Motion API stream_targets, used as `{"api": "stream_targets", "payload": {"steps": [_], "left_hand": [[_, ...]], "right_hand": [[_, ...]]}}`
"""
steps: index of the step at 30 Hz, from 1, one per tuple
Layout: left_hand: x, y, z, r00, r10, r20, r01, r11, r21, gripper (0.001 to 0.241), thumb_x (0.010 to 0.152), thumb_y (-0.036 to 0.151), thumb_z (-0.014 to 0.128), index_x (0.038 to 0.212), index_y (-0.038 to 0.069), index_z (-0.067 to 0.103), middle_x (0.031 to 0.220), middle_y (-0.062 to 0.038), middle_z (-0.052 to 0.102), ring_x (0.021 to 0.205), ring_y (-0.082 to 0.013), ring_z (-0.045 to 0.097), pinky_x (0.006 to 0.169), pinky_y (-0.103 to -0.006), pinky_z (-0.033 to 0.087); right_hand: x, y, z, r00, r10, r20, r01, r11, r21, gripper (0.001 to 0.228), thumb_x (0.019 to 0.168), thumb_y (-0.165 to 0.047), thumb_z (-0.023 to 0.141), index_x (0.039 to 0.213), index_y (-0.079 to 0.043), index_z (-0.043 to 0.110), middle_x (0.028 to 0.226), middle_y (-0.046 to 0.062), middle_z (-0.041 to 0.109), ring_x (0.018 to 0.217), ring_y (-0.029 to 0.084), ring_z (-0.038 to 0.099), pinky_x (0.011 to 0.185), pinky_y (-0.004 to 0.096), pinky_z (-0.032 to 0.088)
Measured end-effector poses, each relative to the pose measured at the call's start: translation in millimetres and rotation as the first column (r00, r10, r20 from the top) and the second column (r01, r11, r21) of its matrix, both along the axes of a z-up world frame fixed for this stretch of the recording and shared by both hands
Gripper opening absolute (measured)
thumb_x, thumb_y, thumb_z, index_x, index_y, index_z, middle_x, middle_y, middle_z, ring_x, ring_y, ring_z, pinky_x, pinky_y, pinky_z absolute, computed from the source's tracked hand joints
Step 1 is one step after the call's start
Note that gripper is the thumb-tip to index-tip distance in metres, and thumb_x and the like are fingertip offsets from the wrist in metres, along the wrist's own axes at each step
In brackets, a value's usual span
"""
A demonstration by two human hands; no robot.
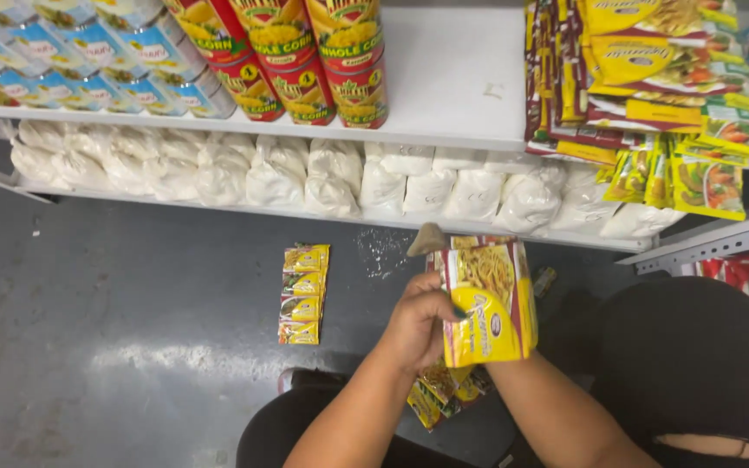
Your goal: Wiping and organizing seasoning packets into neat stacks on a lower grocery store shelf.
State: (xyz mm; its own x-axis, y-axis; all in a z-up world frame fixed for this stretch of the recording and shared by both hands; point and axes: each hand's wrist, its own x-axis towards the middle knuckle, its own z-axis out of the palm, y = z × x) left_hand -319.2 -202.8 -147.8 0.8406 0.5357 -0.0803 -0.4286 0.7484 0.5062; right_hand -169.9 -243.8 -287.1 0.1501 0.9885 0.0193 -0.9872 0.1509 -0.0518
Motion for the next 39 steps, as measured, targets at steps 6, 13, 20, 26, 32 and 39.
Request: {"api": "stream_targets", "payload": {"steps": [6, 13, 20, 26, 32, 39], "left_hand": [[-18.0, 26.2, 6.5, 0.997, 0.07, 0.044, -0.063, 0.987, -0.144, 0.063, 0.062, -0.001, 0.052, 0.124, -0.007, 0.063, 0.116, -0.021, 0.072, 0.1, -0.0297, 0.073, 0.093, -0.0397, 0.058], [-97.4, 122.1, -59.7, 0.945, 0.322, -0.065, -0.327, 0.909, -0.26, 0.049, 0.068, 0.008, 0.055, 0.115, -0.006, 0.061, 0.112, -0.022, 0.07, 0.101, -0.0358, 0.07, 0.096, -0.0499, 0.057], [-70.6, 117.9, -61.4, 0.788, 0.375, -0.488, -0.254, 0.92, 0.297, 0.066, 0.082, 0.033, 0.055, 0.144, 0.014, 0.043, 0.139, -0.017, 0.053, 0.122, -0.0351, 0.059, 0.099, -0.0578, 0.047], [-10.8, 89.0, -123.5, 0.912, 0.254, -0.321, -0.259, 0.965, 0.028, 0.067, 0.093, 0.058, 0.049, 0.146, 0.019, 0.04, 0.141, -0.016, 0.05, 0.126, -0.0364, 0.054, 0.1, -0.0595, 0.044], [0.8, 84.9, -238.6, 0.933, 0.157, 0.323, -0.096, 0.976, -0.196, 0.064, 0.106, 0.057, 0.051, 0.14, 0.003, 0.044, 0.136, -0.021, 0.053, 0.125, -0.0382, 0.054, 0.11, -0.0513, 0.044], [-26.5, 52.0, -45.8, 0.955, -0.264, 0.138, 0.285, 0.946, -0.157, 0.074, 0.087, 0.05, 0.051, 0.145, 0.004, 0.051, 0.134, -0.025, 0.063, 0.118, -0.0464, 0.065, 0.103, -0.0511, 0.053]], "right_hand": [[6.1, -2.0, 47.7, 0.99, 0.051, 0.135, -0.034, 0.991, -0.126, 0.052, 0.103, -0.036, 0.045, 0.138, 0.002, 0.053, 0.13, 0.018, 0.063, 0.114, 0.03, 0.063, 0.097, 0.04, 0.053], [51.4, -6.1, 43.5, 0.928, -0.005, 0.372, 0.068, 0.986, -0.155, 0.076, 0.082, -0.026, 0.067, 0.152, -0.006, 0.048, 0.145, 0.016, 0.06, 0.133, 0.03, 0.058, 0.113, 0.044, 0.047], [46.7, 8.8, 194.5, 0.401, 0.231, 0.887, -0.041, 0.971, -0.235, 0.068, 0.072, -0.007, 0.075, 0.137, 0.003, 0.058, 0.126, 0.019, 0.07, 0.114, 0.03, 0.069, 0.1, 0.043, 0.054], [-67.4, -3.7, 213.6, -0.862, -0.032, 0.507, -0.055, 0.998, -0.031, 0.057, 0.072, -0.041, 0.079, 0.12, -0.013, 0.069, 0.109, 0.01, 0.064, 0.106, 0.031, 0.064, 0.087, 0.045, 0.051], [-75.4, 17.6, 181.1, -0.928, -0.123, 0.352, -0.014, 0.954, 0.298, 0.059, 0.083, -0.034, 0.074, 0.135, -0.007, 0.062, 0.126, 0.018, 0.05, 0.12, 0.038, 0.05, 0.097, 0.055, 0.043], [11.4, 95.3, 165.9, -0.731, -0.072, 0.679, 0.41, 0.749, 0.52, 0.065, 0.087, 0.007, 0.062, 0.15, 0.008, 0.045, 0.154, 0.025, 0.046, 0.143, 0.042, 0.046, 0.117, 0.046, 0.042]]}}
